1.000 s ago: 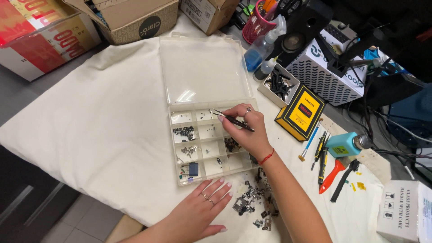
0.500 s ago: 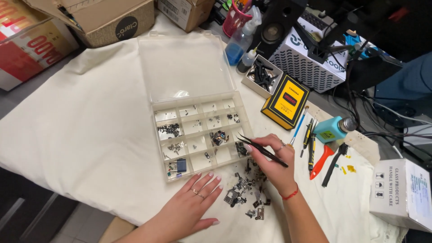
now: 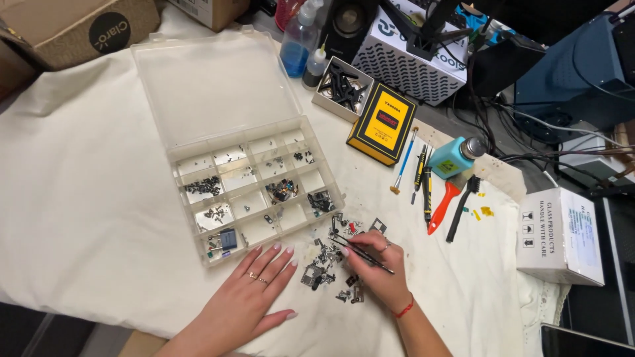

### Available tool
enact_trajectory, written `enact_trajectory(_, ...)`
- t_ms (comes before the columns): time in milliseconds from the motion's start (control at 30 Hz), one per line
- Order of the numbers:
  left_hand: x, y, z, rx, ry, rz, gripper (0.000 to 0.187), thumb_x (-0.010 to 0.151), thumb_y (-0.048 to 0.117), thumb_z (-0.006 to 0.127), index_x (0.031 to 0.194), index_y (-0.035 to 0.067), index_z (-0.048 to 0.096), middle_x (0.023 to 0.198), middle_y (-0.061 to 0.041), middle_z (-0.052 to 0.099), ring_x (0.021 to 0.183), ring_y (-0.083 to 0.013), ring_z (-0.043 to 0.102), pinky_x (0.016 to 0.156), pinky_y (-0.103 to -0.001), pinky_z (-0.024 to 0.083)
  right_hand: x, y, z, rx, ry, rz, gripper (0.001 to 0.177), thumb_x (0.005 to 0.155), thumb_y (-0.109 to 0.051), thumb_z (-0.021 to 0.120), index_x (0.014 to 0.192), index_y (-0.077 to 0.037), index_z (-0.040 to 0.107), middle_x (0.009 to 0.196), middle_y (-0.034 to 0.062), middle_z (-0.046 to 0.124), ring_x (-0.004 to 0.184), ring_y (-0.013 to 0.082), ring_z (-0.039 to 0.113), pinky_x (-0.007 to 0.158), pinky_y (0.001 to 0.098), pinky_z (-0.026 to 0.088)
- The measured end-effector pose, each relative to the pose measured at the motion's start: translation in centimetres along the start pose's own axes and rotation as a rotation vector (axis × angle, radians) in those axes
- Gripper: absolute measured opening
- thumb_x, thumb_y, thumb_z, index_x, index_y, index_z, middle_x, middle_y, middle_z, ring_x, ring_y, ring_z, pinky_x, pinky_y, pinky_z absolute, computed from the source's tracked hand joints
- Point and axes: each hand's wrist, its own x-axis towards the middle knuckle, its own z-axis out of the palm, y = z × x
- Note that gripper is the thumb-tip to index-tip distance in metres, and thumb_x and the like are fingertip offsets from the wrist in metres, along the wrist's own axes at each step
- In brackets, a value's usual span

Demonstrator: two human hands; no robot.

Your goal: The person uses tweezers to pick up small electronic components from a pile on a white cloth and places them into a compartmentalized plastic organizer box. The person repeatedly selects components and sorts them into different sections of the box.

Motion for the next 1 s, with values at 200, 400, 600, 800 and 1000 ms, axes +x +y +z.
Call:
enact_trajectory(200,0.1,0.0,-0.1,0.020,0.009,0.005,0.076,0.097,0.064,0.059,0.145,0.006,0.050,0.157,-0.016,0.046,0.145,-0.0356,0.039,0.122,-0.054,0.025,1.4,0.3,1.2,-0.067,-0.075,-0.203,0.015,0.086,-0.009,0.082,0.096,-0.011,0.070,0.086,0.0008,0.074,0.079,0.0168,0.066,0.088,0.0332,0.046)
enact_trajectory(400,0.2,0.1,-0.3,0.019,0.005,0.001,0.075,0.097,0.064,0.059,0.144,0.006,0.051,0.157,-0.015,0.046,0.146,-0.0350,0.039,0.123,-0.054,0.025,1.6,0.8,1.8,-0.105,-0.066,-0.221,0.017,0.085,-0.012,0.085,0.094,-0.013,0.070,0.089,-0.0003,0.075,0.081,0.0162,0.066,0.091,0.0331,0.048)
enact_trajectory(600,0.2,0.0,-0.3,0.020,-0.007,-0.003,0.076,0.097,0.064,0.059,0.145,0.006,0.050,0.157,-0.015,0.045,0.146,-0.0350,0.039,0.122,-0.054,0.025,1.8,0.2,2.0,-0.089,-0.090,-0.256,0.014,0.086,-0.010,0.082,0.093,-0.011,0.070,0.086,0.0001,0.076,0.075,0.0152,0.070,0.090,0.0370,0.047)
enact_trajectory(800,0.2,0.0,-0.3,0.009,-0.009,-0.003,0.075,0.097,0.063,0.059,0.145,0.006,0.051,0.157,-0.015,0.045,0.147,-0.0352,0.038,0.122,-0.054,0.025,1.8,0.3,2.1,-0.081,-0.080,-0.269,0.013,0.087,-0.008,0.081,0.091,-0.010,0.069,0.083,0.0008,0.075,0.072,0.0151,0.068,0.088,0.0364,0.047)
enact_trajectory(1000,0.2,0.1,-0.4,0.010,-0.009,0.000,0.075,0.098,0.063,0.058,0.145,0.005,0.050,0.157,-0.016,0.045,0.147,-0.0355,0.038,0.123,-0.054,0.024,1.8,0.2,2.1,-0.071,-0.066,-0.270,0.013,0.086,-0.007,0.082,0.090,-0.009,0.070,0.082,0.0011,0.074,0.071,0.0152,0.068,0.088,0.0362,0.048)
